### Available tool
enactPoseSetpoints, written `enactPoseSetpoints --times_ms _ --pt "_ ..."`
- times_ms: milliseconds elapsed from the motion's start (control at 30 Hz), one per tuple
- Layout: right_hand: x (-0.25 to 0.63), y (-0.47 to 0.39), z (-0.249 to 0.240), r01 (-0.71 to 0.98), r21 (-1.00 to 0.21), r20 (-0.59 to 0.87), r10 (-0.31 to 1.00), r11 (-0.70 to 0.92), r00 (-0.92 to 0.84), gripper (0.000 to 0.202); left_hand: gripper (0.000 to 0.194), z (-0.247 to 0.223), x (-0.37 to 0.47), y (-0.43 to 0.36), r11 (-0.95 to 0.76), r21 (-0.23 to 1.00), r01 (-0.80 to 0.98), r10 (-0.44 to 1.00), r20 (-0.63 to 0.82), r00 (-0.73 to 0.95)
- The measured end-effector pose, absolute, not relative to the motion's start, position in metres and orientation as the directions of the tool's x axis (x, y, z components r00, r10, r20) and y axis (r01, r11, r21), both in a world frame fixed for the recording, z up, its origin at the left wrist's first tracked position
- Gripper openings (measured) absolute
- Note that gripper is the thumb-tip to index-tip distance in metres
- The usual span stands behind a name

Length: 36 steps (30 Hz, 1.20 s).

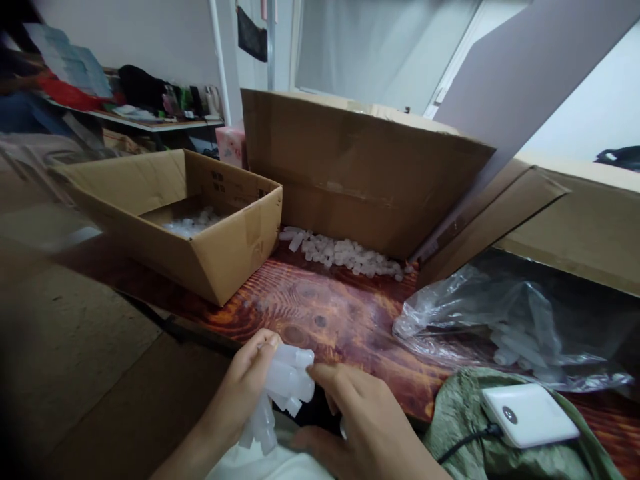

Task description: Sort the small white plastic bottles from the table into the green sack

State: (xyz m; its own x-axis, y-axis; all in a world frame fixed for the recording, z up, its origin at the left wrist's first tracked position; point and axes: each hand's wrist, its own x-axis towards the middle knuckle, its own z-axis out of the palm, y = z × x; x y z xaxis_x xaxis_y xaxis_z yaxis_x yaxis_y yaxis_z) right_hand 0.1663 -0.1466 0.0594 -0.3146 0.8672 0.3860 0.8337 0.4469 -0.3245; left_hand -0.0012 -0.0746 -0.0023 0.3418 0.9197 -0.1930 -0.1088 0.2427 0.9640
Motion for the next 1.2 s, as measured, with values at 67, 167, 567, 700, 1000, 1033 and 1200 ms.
enactPoseSetpoints --times_ms 67,167,567,700,1000,1033,1200 --pt "0.167 -0.148 0.06 0.829 -0.289 0.366 0.856 0.479 -0.367 0.022 0.032 -0.002 0.0 -0.075 0.266 0.956 -0.121 0.909 -0.207 0.361" --pt "0.168 -0.147 0.057 0.85 -0.287 0.407 0.859 0.442 -0.31 0.017 0.033 -0.001 0.002 -0.077 0.266 0.955 -0.127 0.903 -0.201 0.38" --pt "0.17 -0.148 0.053 0.854 -0.333 0.388 0.884 0.399 -0.262 0.029 0.033 0.0 0.006 -0.079 0.337 0.93 -0.147 0.878 -0.254 0.406" --pt "0.173 -0.151 0.052 0.86 -0.34 0.382 0.891 0.381 -0.244 0.017 0.034 -0.001 0.007 -0.08 0.321 0.937 -0.134 0.885 -0.247 0.394" --pt "0.163 -0.152 0.041 0.868 -0.354 0.433 0.884 0.349 -0.179 0.021 0.034 -0.003 0.008 -0.082 0.331 0.925 -0.185 0.892 -0.243 0.38" --pt "0.163 -0.152 0.04 0.86 -0.371 0.423 0.888 0.351 -0.18 0.017 0.034 -0.003 0.008 -0.081 0.336 0.921 -0.196 0.896 -0.248 0.368" --pt "0.163 -0.151 0.042 0.856 -0.291 0.395 0.869 0.427 -0.299 0.021 0.034 -0.003 0.008 -0.081 0.4 0.889 -0.225 0.88 -0.303 0.366"
